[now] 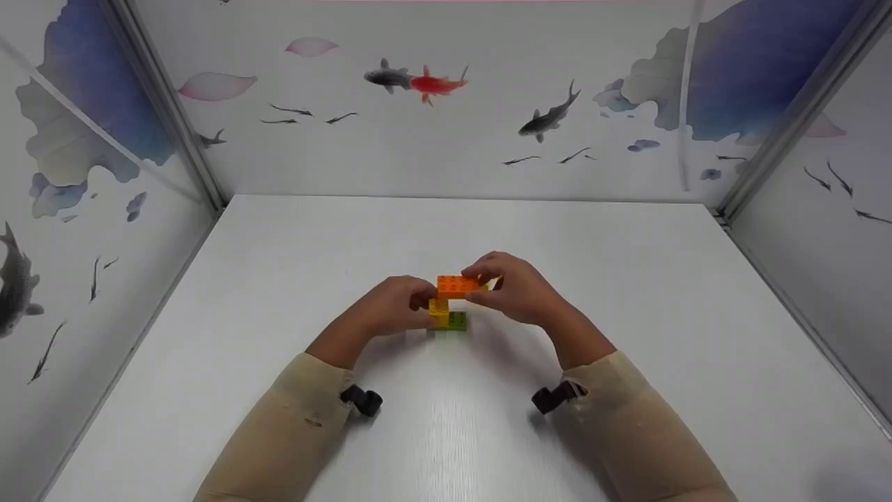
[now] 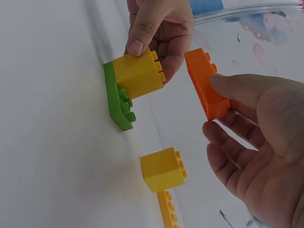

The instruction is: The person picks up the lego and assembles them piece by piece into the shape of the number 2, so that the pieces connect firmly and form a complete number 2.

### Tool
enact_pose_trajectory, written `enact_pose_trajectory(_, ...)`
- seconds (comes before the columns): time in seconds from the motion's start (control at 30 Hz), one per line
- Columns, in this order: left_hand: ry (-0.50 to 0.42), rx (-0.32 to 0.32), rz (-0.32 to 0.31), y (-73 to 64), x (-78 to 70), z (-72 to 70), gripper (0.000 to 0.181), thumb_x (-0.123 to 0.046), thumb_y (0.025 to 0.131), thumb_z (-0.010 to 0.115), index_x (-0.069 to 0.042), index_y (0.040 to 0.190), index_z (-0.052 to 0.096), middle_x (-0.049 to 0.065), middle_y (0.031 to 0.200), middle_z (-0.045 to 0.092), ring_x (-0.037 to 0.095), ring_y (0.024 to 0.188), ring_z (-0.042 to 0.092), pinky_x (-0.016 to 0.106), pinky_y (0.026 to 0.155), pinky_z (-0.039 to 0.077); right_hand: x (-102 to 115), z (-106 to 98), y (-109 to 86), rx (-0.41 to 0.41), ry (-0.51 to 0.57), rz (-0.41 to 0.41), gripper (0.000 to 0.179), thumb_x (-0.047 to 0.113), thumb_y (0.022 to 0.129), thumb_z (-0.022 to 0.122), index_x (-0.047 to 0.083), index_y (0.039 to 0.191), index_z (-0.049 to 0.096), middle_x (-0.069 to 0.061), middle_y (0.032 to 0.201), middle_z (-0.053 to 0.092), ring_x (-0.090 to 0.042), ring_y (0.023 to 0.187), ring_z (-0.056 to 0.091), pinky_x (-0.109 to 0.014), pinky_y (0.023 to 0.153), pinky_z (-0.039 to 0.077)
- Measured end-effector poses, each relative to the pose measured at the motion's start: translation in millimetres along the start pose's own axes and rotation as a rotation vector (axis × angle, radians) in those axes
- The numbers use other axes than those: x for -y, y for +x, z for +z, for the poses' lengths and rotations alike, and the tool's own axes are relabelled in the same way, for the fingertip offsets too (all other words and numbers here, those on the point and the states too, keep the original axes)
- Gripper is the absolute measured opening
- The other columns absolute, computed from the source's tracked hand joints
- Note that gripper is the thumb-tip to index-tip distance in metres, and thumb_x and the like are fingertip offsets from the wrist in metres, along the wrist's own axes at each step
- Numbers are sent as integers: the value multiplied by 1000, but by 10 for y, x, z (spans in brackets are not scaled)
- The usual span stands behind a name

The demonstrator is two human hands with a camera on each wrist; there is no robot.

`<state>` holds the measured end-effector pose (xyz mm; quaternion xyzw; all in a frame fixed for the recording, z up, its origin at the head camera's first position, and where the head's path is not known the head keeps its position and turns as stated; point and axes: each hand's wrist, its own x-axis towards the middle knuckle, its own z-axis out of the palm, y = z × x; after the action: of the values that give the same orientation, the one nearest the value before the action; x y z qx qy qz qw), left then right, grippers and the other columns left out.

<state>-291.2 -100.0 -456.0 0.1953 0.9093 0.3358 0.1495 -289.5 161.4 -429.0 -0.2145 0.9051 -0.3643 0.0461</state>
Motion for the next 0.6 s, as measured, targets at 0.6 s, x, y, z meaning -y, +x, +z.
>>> enact_pose_trajectory(0.6,9,-31,44,-6,29,-17,36,-27,93,83,-19,127,75,-3,117,74,20,108,64,42,106,58,-25,108,-16,33,28,-39,30,27,95,83,24,125,79,7,122,72,-26,114,67,-41,96,60)
